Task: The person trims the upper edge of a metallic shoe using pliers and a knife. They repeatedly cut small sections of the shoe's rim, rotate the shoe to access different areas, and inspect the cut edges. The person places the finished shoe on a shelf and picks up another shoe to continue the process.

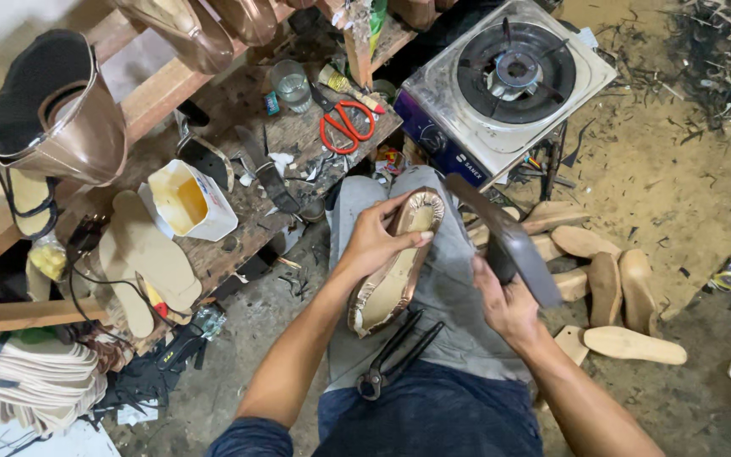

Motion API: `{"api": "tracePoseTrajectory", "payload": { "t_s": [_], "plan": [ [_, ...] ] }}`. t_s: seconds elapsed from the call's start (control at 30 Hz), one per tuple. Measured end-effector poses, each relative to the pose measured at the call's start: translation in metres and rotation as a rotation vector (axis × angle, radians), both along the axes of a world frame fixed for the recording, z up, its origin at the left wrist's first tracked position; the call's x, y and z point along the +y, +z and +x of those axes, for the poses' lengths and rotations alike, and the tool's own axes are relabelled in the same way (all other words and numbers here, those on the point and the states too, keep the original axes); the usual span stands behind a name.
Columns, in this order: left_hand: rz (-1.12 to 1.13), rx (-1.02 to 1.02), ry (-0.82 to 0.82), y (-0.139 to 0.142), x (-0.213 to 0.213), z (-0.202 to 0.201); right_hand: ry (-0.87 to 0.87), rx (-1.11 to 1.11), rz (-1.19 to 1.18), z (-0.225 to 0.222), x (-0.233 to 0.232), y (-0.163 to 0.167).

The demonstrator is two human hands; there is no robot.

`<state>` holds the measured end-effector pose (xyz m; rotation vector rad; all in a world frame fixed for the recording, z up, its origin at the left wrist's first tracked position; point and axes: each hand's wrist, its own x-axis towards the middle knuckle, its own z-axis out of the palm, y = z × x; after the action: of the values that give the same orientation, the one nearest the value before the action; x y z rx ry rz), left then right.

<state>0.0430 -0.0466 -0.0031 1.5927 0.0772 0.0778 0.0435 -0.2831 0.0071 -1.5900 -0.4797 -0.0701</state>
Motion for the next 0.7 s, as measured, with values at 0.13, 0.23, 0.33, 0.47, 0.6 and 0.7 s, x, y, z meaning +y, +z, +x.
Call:
{"api": "tracePoseTrajectory", "payload": {
  "t_s": [0.13, 0.23, 0.33, 0.47, 0.6, 0.7],
  "plan": [
    [0.200, 0.056, 0.042, 0.003, -0.002, -0.001, 0.260, 0.270, 0.550, 0.006, 0.011, -0.010],
    [0.290, 0.043, 0.064, 0.001, 0.000, 0.000, -0.027, -0.004, -0.353, 0.004, 0.012, -0.026],
    [0.173, 0.027, 0.067, -0.006, 0.006, -0.002, 0.009, 0.066, -0.450, -0.013, -0.013, -0.043],
    [-0.096, 0.055, 0.140, -0.009, 0.010, -0.006, 0.284, -0.063, -0.510, -0.037, -0.075, -0.059],
    [-0.210, -0.117, 0.180, 0.016, 0.007, -0.009, 0.363, -0.313, -0.631, -0.027, -0.117, -0.053],
    [-0.113, -0.350, 0.125, 0.050, 0.004, -0.011, 0.098, -0.231, -0.757, -0.011, -0.102, -0.029]
  ]
}}
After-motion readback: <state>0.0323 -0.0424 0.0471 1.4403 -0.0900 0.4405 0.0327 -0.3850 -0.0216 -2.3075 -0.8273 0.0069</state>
